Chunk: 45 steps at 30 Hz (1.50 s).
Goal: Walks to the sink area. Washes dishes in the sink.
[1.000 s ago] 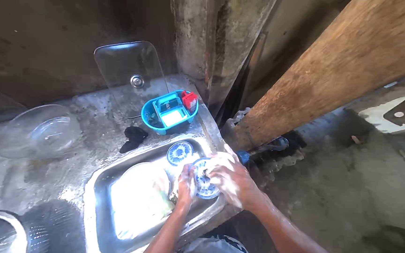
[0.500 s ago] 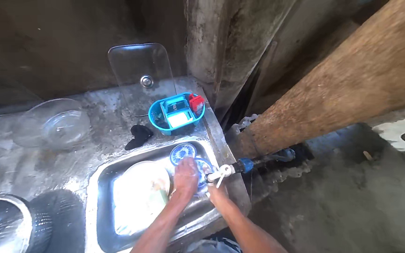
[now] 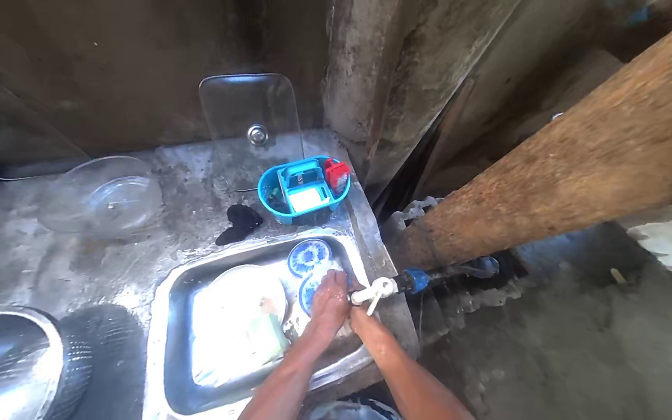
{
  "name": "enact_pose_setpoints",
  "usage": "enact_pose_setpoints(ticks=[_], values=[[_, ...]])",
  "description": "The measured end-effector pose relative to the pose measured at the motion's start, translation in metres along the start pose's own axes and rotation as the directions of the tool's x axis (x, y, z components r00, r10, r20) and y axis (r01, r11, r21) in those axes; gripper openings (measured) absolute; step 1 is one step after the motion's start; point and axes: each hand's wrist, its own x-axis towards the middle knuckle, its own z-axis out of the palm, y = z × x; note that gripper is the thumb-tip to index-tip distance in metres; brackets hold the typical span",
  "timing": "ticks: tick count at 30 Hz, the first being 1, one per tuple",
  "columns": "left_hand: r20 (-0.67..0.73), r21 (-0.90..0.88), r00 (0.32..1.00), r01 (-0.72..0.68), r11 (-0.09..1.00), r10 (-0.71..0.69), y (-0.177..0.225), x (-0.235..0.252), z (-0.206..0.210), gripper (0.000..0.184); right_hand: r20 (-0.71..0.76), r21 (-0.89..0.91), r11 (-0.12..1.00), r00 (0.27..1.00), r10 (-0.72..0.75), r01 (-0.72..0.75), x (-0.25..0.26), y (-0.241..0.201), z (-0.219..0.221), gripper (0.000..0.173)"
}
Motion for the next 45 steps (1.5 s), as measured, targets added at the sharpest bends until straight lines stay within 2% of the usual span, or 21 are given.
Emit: enact_pose_setpoints(ticks=[5, 7, 10, 12, 14, 16, 18, 20, 21, 22, 24, 26, 28, 31, 33, 35, 38, 40, 42, 43, 45], values=[[-0.066, -0.221, 0.997, 0.019, 0.975, -0.034, 0.012, 0.002, 0.012, 0.043, 0.033, 0.132, 0.979, 0.986, -0.162, 0.156, 0.005, 0.003, -0.017, 0.034], [-0.117, -0.151, 0.993, 0.001, 0.989, -0.019, 0.016, -0.005, 0.012, 0.039, 0.012, 0.183, 0.966, 0.982, -0.189, 0.184, 0.0, -0.002, -0.018, 0.036], [-0.199, 0.044, 0.962, -0.181, 0.982, 0.187, -0.001, -0.021, 0.015, 0.042, -0.009, 0.111, 0.982, 0.988, -0.153, 0.153, 0.0, -0.011, -0.019, 0.035], [-0.295, 0.272, 0.821, -0.419, 0.866, 0.49, -0.039, -0.029, 0.021, 0.044, 0.053, 0.063, 0.996, 0.996, -0.071, 0.067, 0.009, -0.013, -0.019, 0.033], [-0.271, 0.378, 0.684, -0.571, 0.728, 0.677, -0.075, -0.032, 0.018, 0.038, 0.198, 0.022, 0.998, 0.978, 0.058, -0.063, 0.018, -0.011, -0.019, 0.033], [-0.29, 0.401, 0.603, -0.629, 0.666, 0.743, -0.098, -0.033, 0.011, 0.031, 0.313, -0.034, 0.986, 0.935, 0.165, -0.163, 0.028, -0.004, -0.015, 0.03], [-0.344, 0.389, 0.575, -0.633, 0.67, 0.742, -0.105, -0.037, 0.005, 0.027, 0.353, -0.008, 0.986, 0.922, 0.158, -0.166, 0.025, -0.01, 0.0, 0.022], [-0.437, 0.241, 0.613, -0.626, 0.742, 0.659, -0.102, -0.042, 0.003, 0.024, 0.359, 0.153, 0.982, 0.932, 0.051, -0.113, 0.019, -0.024, 0.018, 0.03], [-0.497, 0.101, 0.661, -0.599, 0.794, 0.562, -0.096, -0.047, 0.005, 0.023, 0.322, 0.253, 0.964, 0.947, -0.006, -0.08, 0.017, -0.028, 0.025, 0.043], [-0.538, -0.07, 0.732, -0.534, 0.843, 0.419, -0.088, -0.052, 0.006, 0.023, 0.261, 0.305, 0.951, 0.965, -0.029, -0.054, 0.014, -0.032, 0.031, 0.05], [-0.527, -0.435, 0.847, -0.33, 0.838, 0.06, -0.069, -0.056, 0.003, 0.039, 0.098, 0.167, 0.98, 0.987, -0.124, 0.107, 0.006, -0.034, 0.039, 0.05], [-0.486, -0.722, 0.852, -0.264, 0.64, -0.196, -0.061, -0.045, 0.003, 0.043, 0.126, -0.048, 0.964, 0.959, -0.254, 0.261, -0.001, -0.028, 0.027, 0.048], [-0.461, -0.82, 0.827, -0.259, 0.511, -0.32, -0.064, -0.028, 0.008, 0.027, 0.216, -0.027, 0.963, 0.942, -0.256, 0.267, -0.003, -0.02, 0.009, 0.039], [-0.471, -0.764, 0.806, -0.17, 0.623, -0.358, -0.063, -0.011, 0.021, 0.036, 0.248, 0.072, 0.993, 0.962, -0.111, 0.096, -0.015, -0.022, -0.01, 0.037], [-0.474, -0.66, 0.837, -0.131, 0.74, -0.275, -0.056, -0.008, 0.031, 0.04, 0.229, 0.075, 0.992, 0.966, -0.121, 0.106, -0.021, -0.019, -0.017, 0.041], [-0.465, -0.516, 0.879, -0.175, 0.839, -0.102, -0.043, -0.01, 0.042, 0.045, 0.155, -0.002, 0.982, 0.97, -0.188, 0.191, -0.024, -0.017, -0.02, 0.044], [-0.548, -0.286, 0.831, -0.297, 0.911, 0.098, -0.015, -0.02, 0.053, 0.045, -0.003, 0.027, 0.979, 0.98, -0.2, 0.2, -0.033, -0.025, -0.02, 0.033], [-0.608, -0.104, 0.752, -0.391, 0.914, 0.253, -0.004, -0.026, 0.061, 0.044, -0.039, 0.151, 0.973, 0.985, -0.17, 0.174, -0.037, -0.029, -0.024, 0.027], [-0.643, 0.175, 0.598, -0.494, 0.852, 0.479, -0.013, -0.022, 0.068, 0.051, -0.028, 0.259, 0.953, 0.987, -0.158, 0.159, -0.033, -0.029, -0.029, 0.025], [-0.602, 0.289, 0.542, -0.537, 0.793, 0.586, -0.022, -0.02, 0.066, 0.054, -0.028, 0.261, 0.955, 0.99, -0.139, 0.141, -0.03, -0.029, -0.033, 0.025], [-0.472, 0.375, 0.507, -0.625, 0.685, 0.721, -0.047, -0.019, 0.055, 0.047, -0.014, 0.218, 0.972, 0.996, -0.093, 0.094, -0.024, -0.029, -0.039, 0.025]])
